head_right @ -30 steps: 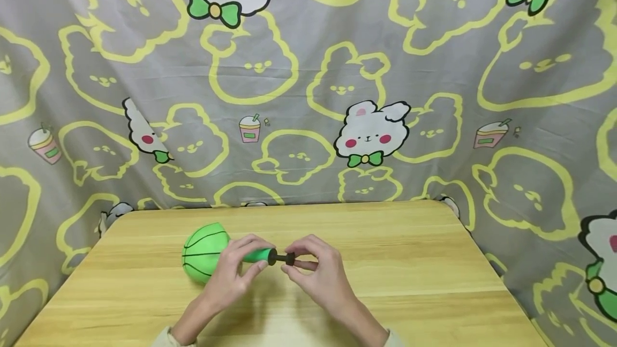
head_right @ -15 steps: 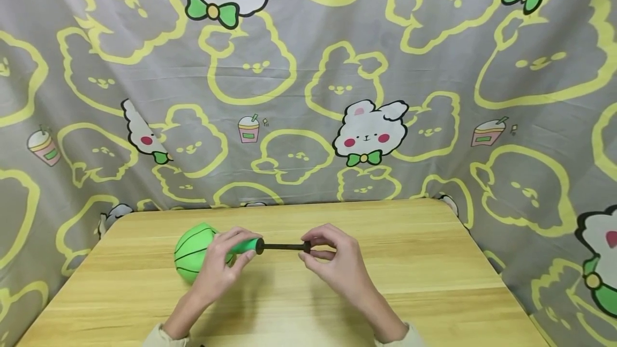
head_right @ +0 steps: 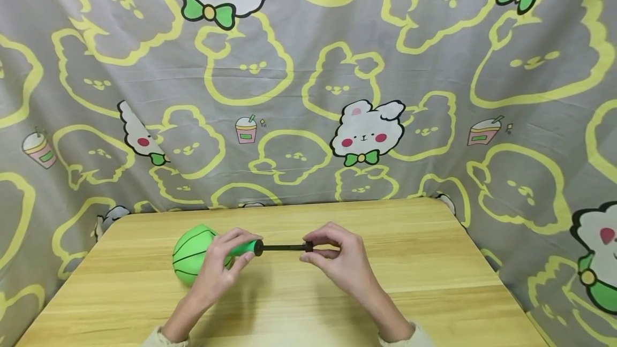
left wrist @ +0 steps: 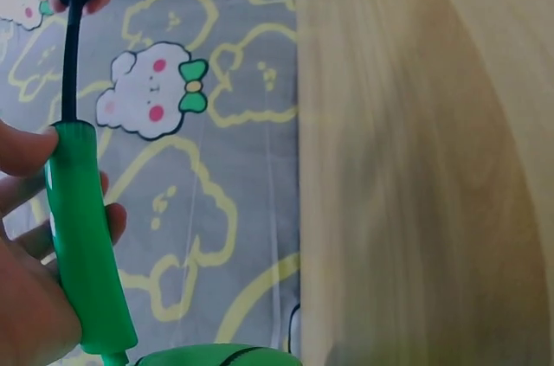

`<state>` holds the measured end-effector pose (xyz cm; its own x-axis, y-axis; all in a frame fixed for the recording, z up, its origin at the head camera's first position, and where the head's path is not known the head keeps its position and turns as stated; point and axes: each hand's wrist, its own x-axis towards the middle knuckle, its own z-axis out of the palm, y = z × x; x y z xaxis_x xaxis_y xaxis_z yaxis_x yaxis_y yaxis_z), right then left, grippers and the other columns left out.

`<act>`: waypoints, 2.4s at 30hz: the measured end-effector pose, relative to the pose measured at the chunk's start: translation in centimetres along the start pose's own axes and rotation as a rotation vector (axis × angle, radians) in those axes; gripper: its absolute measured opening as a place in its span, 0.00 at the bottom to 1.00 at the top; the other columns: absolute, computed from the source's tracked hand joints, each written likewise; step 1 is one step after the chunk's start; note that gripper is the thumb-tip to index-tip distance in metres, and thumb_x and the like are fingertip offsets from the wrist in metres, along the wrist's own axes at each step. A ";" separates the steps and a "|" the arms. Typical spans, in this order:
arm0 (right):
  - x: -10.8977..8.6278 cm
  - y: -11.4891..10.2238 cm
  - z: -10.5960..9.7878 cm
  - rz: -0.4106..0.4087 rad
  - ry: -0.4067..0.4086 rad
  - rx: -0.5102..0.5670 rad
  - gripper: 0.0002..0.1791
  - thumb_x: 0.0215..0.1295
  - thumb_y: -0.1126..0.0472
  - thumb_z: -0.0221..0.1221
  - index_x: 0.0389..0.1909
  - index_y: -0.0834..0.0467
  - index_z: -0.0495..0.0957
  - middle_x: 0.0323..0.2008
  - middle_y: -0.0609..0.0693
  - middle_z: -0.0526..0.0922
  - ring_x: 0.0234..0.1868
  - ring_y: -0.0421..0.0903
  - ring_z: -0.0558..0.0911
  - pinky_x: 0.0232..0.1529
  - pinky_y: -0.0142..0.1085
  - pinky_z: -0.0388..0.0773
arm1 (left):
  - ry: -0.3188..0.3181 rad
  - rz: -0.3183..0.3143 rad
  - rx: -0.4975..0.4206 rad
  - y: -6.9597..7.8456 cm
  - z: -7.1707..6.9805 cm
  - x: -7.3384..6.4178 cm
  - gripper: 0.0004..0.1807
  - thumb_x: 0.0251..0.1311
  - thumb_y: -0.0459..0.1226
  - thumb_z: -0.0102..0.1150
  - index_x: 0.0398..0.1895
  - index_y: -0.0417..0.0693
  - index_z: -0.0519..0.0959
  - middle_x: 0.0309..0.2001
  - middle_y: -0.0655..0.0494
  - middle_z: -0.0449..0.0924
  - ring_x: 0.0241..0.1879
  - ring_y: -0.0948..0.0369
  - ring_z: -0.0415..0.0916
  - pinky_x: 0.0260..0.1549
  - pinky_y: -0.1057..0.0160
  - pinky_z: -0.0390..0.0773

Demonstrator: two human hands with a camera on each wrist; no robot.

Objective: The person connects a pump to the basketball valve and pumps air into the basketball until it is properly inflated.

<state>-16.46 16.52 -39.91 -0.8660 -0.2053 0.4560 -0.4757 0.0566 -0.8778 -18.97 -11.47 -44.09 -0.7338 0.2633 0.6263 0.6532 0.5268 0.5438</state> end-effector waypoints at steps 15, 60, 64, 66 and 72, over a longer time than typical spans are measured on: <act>-0.7 2.4 3.6 -0.059 0.073 0.008 0.16 0.50 0.74 0.74 0.40 0.59 0.89 0.37 0.55 0.87 0.40 0.49 0.88 0.38 0.41 0.85 | -0.046 0.003 0.018 1.1 1.4 -0.5 0.20 0.53 0.30 0.72 0.51 0.51 0.87 0.46 0.65 0.82 0.48 0.63 0.78 0.51 0.53 0.64; 0.3 -0.4 -0.8 0.028 -0.036 -0.069 0.18 0.53 0.76 0.72 0.42 0.57 0.83 0.41 0.59 0.84 0.44 0.53 0.87 0.42 0.40 0.85 | -0.025 -0.018 0.017 -0.1 -0.4 0.2 0.16 0.60 0.36 0.69 0.52 0.55 0.85 0.48 0.66 0.83 0.51 0.60 0.78 0.52 0.50 0.64; 0.2 -0.2 -0.6 0.024 -0.036 -0.068 0.17 0.53 0.74 0.74 0.41 0.57 0.84 0.41 0.57 0.84 0.43 0.49 0.88 0.42 0.40 0.85 | -0.015 -0.009 0.030 -0.2 -0.3 0.1 0.17 0.59 0.35 0.69 0.52 0.55 0.85 0.48 0.65 0.83 0.50 0.60 0.78 0.52 0.49 0.64; 0.1 0.1 -0.3 0.018 -0.025 -0.059 0.16 0.52 0.74 0.74 0.41 0.58 0.85 0.40 0.56 0.85 0.42 0.49 0.88 0.41 0.40 0.85 | -0.007 -0.011 0.032 -0.1 -0.2 0.0 0.18 0.58 0.33 0.70 0.52 0.55 0.85 0.47 0.65 0.82 0.50 0.60 0.79 0.52 0.49 0.64; 0.0 0.9 0.7 0.017 0.006 -0.051 0.15 0.51 0.73 0.75 0.40 0.58 0.87 0.39 0.59 0.85 0.41 0.50 0.88 0.40 0.40 0.85 | -0.002 0.008 0.063 0.3 0.5 -0.1 0.19 0.55 0.31 0.71 0.51 0.53 0.86 0.47 0.63 0.83 0.47 0.62 0.80 0.52 0.50 0.64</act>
<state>-16.75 15.86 -40.80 -0.8749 -0.1977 0.4421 -0.4680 0.1097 -0.8769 -18.77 -10.97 -44.28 -0.7287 0.2696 0.6295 0.6465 0.5740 0.5026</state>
